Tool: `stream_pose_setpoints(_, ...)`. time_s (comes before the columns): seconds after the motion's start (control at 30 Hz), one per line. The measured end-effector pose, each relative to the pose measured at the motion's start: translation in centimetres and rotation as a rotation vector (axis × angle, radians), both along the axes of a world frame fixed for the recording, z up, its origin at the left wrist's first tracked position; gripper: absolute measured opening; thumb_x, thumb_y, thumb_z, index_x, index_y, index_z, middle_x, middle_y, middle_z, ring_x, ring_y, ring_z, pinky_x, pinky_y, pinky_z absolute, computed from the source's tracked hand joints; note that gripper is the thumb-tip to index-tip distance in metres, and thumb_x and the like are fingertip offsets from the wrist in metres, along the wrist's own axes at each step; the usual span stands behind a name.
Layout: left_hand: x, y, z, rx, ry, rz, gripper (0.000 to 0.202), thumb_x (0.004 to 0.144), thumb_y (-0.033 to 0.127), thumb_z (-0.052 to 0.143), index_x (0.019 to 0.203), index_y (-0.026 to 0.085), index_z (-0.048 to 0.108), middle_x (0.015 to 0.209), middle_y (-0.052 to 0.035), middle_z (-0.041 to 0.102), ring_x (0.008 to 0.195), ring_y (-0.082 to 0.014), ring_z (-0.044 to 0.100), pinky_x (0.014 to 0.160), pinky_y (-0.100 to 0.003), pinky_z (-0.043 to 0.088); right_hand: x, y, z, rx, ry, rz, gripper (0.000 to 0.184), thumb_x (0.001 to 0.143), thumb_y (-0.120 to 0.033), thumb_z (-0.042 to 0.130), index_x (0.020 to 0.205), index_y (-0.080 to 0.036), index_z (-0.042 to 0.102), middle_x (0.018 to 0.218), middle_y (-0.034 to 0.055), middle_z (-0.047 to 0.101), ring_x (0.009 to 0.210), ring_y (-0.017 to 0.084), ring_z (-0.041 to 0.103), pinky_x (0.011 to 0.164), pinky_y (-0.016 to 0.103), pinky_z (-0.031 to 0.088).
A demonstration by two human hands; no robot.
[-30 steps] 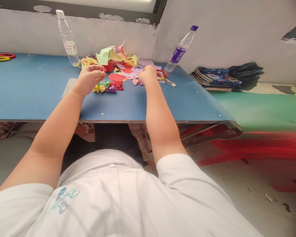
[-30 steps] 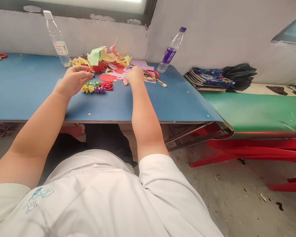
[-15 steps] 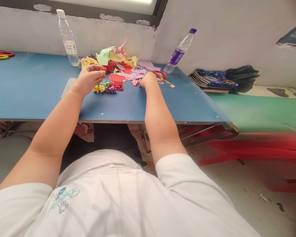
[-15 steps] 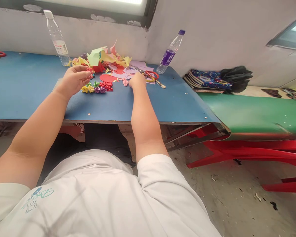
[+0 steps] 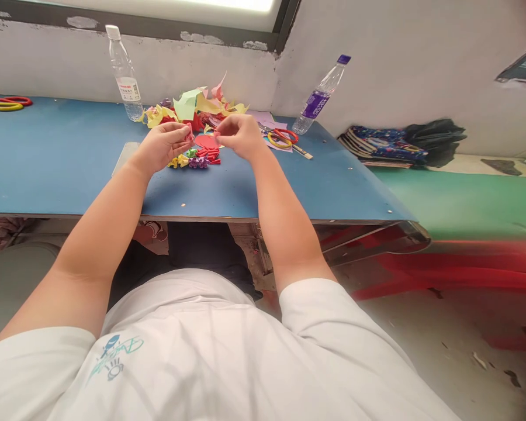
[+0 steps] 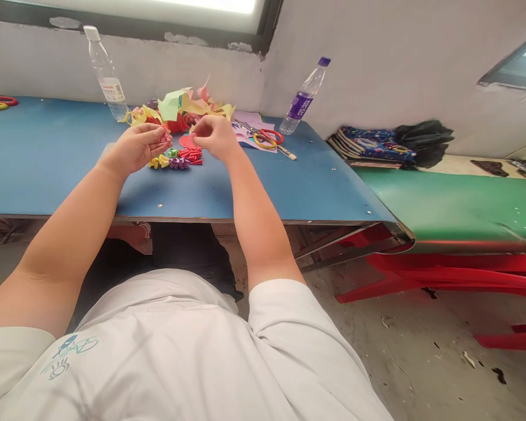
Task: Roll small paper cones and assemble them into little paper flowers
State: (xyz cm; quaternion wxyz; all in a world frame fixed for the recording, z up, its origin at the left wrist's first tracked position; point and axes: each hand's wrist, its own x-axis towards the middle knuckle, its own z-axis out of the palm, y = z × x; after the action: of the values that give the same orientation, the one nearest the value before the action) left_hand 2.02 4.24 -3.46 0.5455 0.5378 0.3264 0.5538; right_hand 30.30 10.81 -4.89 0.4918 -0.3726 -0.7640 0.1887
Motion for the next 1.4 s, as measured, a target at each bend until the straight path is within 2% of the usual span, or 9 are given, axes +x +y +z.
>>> stream_pose_setpoints(0.17,0.4,-0.7,0.5,-0.105,0.055,-0.013,0.041,0.091,0.036,0.121,0.099,0.024,0.083,0.101,-0.0059,0.089,0.114,-0.0285,0.095,0.123,-0.047,0.077,-4.1,-3.7,0.9,-0.006,0.003,0.149,0.050,0.090,-0.064,0.113,0.098,-0.030,0.078,0.105,0.0048,0.087,0.107,0.028,0.083,0.098,0.047,0.078)
stream_pose_setpoints(0.33,0.3,-0.9,0.5,-0.087,0.090,-0.065,0.030,0.097,0.036,0.117,0.101,0.022,0.091,0.108,-0.0091,0.092,0.108,-0.0250,0.093,0.114,-0.039,0.077,-4.3,-3.8,0.7,0.002,-0.037,0.196,0.045,0.096,-0.064,0.108,0.099,-0.029,0.079,0.111,0.0061,0.087,0.107,0.027,0.080,0.096,0.044,0.075)
stream_pose_setpoints(0.47,0.1,-0.8,0.3,-0.094,0.087,-0.135,0.021,0.109,0.039,0.107,0.107,0.020,0.097,0.115,-0.0105,0.091,0.103,-0.0185,0.090,0.099,-0.027,0.074,-4.3,-3.5,0.4,0.026,-0.032,0.188,0.053,0.097,-0.075,0.109,0.105,-0.032,0.079,0.121,0.0064,0.085,0.113,0.028,0.078,0.097,0.043,0.075)
stream_pose_setpoints(0.53,0.1,-0.9,0.5,-0.107,0.087,-0.127,0.021,0.112,0.038,0.105,0.107,0.020,0.096,0.115,-0.0103,0.091,0.101,-0.0184,0.090,0.101,-0.029,0.073,-4.3,-3.3,0.2,0.039,-0.027,0.179,0.058,0.097,-0.080,0.109,0.107,-0.032,0.077,0.123,0.0066,0.084,0.114,0.028,0.078,0.097,0.044,0.075)
stream_pose_setpoints(0.67,0.4,-1.2,0.8,-0.121,0.101,-0.062,0.026,0.104,0.036,0.113,0.104,0.022,0.090,0.108,-0.0092,0.090,0.103,-0.0261,0.092,0.114,-0.044,0.075,-4.2,-3.0,0.1,0.039,-0.044,0.184,0.061,0.098,-0.083,0.107,0.105,-0.032,0.075,0.119,0.0070,0.085,0.112,0.029,0.078,0.100,0.046,0.075)
stream_pose_setpoints(0.83,0.3,-1.0,0.9,-0.150,0.105,-0.058,0.034,0.100,0.035,0.114,0.103,0.023,0.082,0.103,-0.0051,0.088,0.097,-0.0206,0.090,0.106,-0.037,0.075,-4.4,-3.0,-0.2,0.105,-0.031,0.212,0.056,0.104,-0.079,0.100,0.103,-0.029,0.074,0.110,0.0060,0.086,0.105,0.027,0.079,0.094,0.044,0.074)
stream_pose_setpoints(1.0,0.1,-0.8,0.7,-0.182,0.119,-0.078,0.038,0.099,0.036,0.114,0.105,0.024,0.077,0.097,-0.0026,0.087,0.092,-0.0193,0.088,0.100,-0.036,0.074,-4.6,-3.0,-0.6,0.144,-0.059,0.244,0.041,0.104,-0.061,0.096,0.099,-0.026,0.074,0.104,0.0052,0.084,0.099,0.025,0.077,0.091,0.044,0.071)
stream_pose_setpoints(1.2,0.2,-1.3,1.0,-0.189,0.200,-0.111,0.041,0.100,0.044,0.115,0.106,0.024,0.079,0.098,-0.0044,0.087,0.091,-0.0229,0.090,0.102,-0.043,0.074,-4.4,-2.6,-0.6,0.167,-0.124,0.205,0.025,0.102,-0.042,0.095,0.096,-0.028,0.075,0.107,0.0062,0.079,0.103,0.027,0.074,0.098,0.047,0.071)
stream_pose_setpoints(1.4,0.2,-1.3,0.8,-0.142,0.194,-0.124,0.035,0.100,0.040,0.114,0.105,0.022,0.084,0.104,-0.0058,0.089,0.098,-0.0206,0.090,0.107,-0.039,0.074,-4.5,-1.8,-1.2,0.172,-0.088,0.181,0.033,0.106,-0.045,0.099,0.105,-0.028,0.071,0.118,0.0067,0.076,0.110,0.027,0.073,0.101,0.046,0.071)
